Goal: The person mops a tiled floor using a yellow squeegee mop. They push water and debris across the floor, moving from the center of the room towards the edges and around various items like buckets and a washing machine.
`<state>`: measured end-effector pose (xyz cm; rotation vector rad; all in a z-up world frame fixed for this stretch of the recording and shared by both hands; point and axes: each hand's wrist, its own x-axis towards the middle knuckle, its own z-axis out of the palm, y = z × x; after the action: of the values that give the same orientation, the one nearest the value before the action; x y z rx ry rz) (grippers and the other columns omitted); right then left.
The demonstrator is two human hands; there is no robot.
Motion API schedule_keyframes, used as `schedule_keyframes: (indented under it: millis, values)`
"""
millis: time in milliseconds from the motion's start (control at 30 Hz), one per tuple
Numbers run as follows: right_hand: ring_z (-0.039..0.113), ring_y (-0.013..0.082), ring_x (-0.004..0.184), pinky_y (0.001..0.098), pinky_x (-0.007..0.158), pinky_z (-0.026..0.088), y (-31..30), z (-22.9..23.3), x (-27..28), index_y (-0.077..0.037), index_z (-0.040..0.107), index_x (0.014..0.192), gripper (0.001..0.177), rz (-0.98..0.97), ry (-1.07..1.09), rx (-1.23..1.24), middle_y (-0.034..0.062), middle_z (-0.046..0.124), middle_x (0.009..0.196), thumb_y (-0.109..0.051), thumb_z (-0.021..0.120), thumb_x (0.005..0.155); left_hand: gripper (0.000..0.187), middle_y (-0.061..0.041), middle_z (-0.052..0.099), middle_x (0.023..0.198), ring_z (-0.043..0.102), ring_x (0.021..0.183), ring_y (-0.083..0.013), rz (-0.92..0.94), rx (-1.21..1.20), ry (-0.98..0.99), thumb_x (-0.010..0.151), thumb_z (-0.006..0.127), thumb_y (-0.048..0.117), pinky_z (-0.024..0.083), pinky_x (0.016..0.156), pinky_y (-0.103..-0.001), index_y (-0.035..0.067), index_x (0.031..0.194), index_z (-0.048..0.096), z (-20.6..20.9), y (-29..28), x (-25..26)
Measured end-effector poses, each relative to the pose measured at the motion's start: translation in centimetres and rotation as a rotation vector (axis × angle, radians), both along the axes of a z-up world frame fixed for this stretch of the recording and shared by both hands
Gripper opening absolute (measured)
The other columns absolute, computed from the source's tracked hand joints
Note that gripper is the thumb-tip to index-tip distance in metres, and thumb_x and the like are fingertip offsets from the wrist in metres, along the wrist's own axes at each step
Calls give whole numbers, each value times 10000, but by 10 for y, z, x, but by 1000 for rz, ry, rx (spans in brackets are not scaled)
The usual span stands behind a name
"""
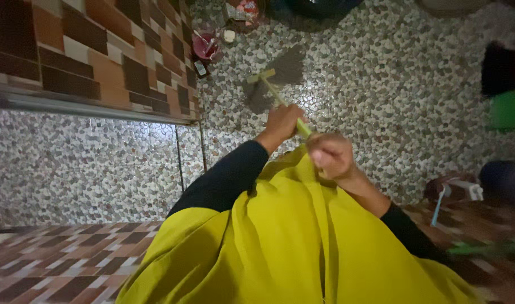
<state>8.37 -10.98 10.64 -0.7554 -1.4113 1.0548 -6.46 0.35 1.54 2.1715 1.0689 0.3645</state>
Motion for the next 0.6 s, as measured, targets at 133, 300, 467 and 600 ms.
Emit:
schedule_keyframes:
  millis: [133,300,467,600]
  values:
    - [541,135,588,302,560,445,9,-15,-25,-3,646,789,315,-93,-144,-96,60,625,713,-226,620,1009,64,-121,701,855,698,809,-365,-5,154,57,754,759,200,498,693,-483,150,767,721,-27,22,-16]
    - [519,157,638,306,591,417,2,1,-61,32,632,829,316,-9,-145,-220,71,608,763,-206,619,1037,52,-92,712,895,691,850,-365,86,86,109,769,753,201,471,765,-560,173,770,710,-51,15,-48]
    - [469,128,526,300,519,390,-17,38,-82,42,617,795,280,52,-47,-396,87,647,803,-173,573,968,113,-121,693,963,678,893,-402,-10,113,82,776,703,159,452,718,-600,165,888,715,-41,-15,-89]
    - [541,155,620,310,594,453,-1,28,-125,-12,591,768,309,-32,-176,-3,57,606,739,-199,553,1012,134,-97,680,1037,674,948,-367,-39,-43,313,792,723,301,467,775,-593,212,892,718,-15,3,-114]
